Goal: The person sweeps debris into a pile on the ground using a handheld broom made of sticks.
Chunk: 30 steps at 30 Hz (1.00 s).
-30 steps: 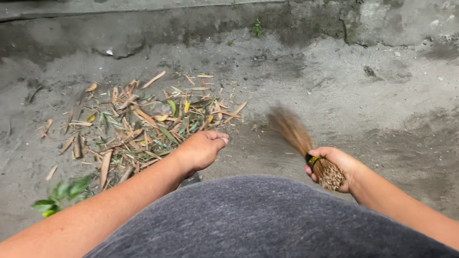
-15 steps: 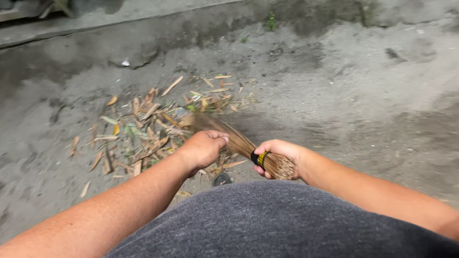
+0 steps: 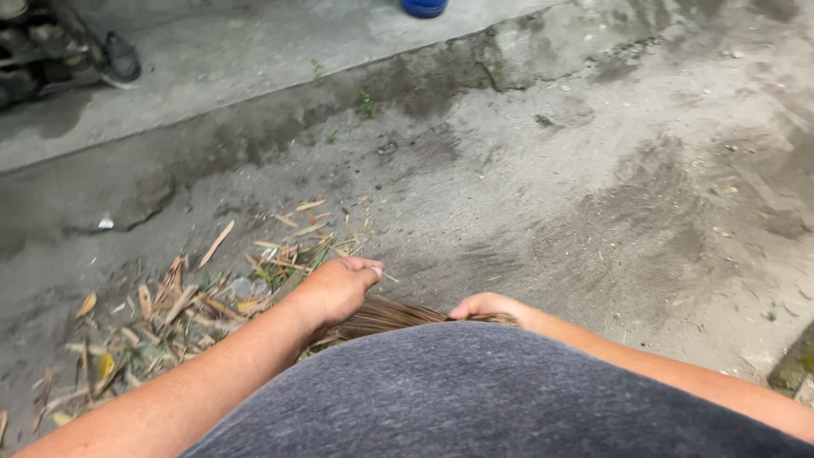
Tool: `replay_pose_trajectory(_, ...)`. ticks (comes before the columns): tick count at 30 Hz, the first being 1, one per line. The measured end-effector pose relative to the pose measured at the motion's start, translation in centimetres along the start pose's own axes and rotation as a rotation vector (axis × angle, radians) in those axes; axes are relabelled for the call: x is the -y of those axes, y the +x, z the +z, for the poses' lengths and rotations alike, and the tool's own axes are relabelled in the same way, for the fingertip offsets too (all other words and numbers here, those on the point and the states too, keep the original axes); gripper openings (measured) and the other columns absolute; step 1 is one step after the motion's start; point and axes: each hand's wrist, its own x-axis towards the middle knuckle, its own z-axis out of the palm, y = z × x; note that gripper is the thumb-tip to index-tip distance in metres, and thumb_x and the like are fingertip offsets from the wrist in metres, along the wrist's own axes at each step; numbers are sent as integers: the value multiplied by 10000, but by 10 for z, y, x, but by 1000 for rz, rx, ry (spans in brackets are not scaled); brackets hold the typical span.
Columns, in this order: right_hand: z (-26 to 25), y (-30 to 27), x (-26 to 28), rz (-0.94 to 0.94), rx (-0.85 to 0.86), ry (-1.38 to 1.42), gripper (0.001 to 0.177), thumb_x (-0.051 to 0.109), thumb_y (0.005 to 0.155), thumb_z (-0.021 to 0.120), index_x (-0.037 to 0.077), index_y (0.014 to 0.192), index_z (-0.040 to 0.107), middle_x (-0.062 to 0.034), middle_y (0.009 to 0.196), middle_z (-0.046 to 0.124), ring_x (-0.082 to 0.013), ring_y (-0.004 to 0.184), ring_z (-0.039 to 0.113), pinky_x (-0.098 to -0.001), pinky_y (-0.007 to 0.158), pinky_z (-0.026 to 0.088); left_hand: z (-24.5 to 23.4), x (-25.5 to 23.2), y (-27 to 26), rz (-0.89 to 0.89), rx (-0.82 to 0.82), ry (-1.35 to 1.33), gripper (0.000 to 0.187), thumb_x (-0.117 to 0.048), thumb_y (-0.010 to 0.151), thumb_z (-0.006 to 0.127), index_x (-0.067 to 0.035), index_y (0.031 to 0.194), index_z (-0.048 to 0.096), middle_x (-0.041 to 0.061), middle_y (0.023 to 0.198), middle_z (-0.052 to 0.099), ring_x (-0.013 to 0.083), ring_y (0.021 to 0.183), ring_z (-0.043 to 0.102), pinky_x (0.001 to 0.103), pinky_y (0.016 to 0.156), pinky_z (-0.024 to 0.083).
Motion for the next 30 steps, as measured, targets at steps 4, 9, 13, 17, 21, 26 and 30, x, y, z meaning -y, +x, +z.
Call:
replay_pose_trajectory(4,-11,0,11,-20,-54,31,252,156,874,611,43,1098,632,-137,866,706,-207,661,701,-332,583,619,-18,-14,3,-19,7,-18,345,-297,974,595,-119,1234,735,92,1158,788,212,1085,707,337,966,519)
replay_pose_trajectory(9,11,27,21,-22,28,52,241,155,872,615,28,1075,647,-138,864,710,-209,652,701,-338,581,620,-29,-15,-1,49,-15,83,356,-317,956,613,-125,1225,746,73,1186,788,193,1115,704,324,987,506)
replay_pose_trajectory(13,18,40,32,2,102,28,235,153,870,617,16,1056,658,-139,863,713,-212,644,702,-343,579,621,-45,-10,-7,-17,-41,116,366,-331,957,614,-154,1258,726,72,1226,764,201,1157,686,336,1015,493)
replay_pose_trajectory(17,13,37,37,9,131,13,230,152,869,620,5,1038,670,-140,861,717,-214,637,702,-348,578,622,-53,-4,-11,-65,-55,122,371,-348,962,609,-170,1268,722,63,1251,752,203,1180,676,337,1038,477)
replay_pose_trajectory(21,1,25,50,4,97,-10,227,151,867,623,-7,1019,682,-141,859,720,-217,630,702,-353,576,623,-53,-2,-6,-68,-62,58,366,-329,968,589,-163,1263,726,72,1261,764,214,1184,685,348,1038,486)
replay_pose_trajectory(26,-41,9,90,-40,-128,-2,284,209,911,644,-9,1082,582,-168,853,697,-233,649,698,-327,513,601,-38,-16,17,-98,-15,10,373,-319,979,592,-158,1293,712,78,1304,734,207,1241,645,354,1068,460)
replay_pose_trajectory(30,-91,18,112,-130,-253,211,270,226,936,610,28,1099,526,-156,848,654,-257,663,702,-336,502,603,-31,-30,42,-31,-29,-48,389,-311,957,600,-130,1282,713,56,1318,744,206,1260,654,348,1082,457)
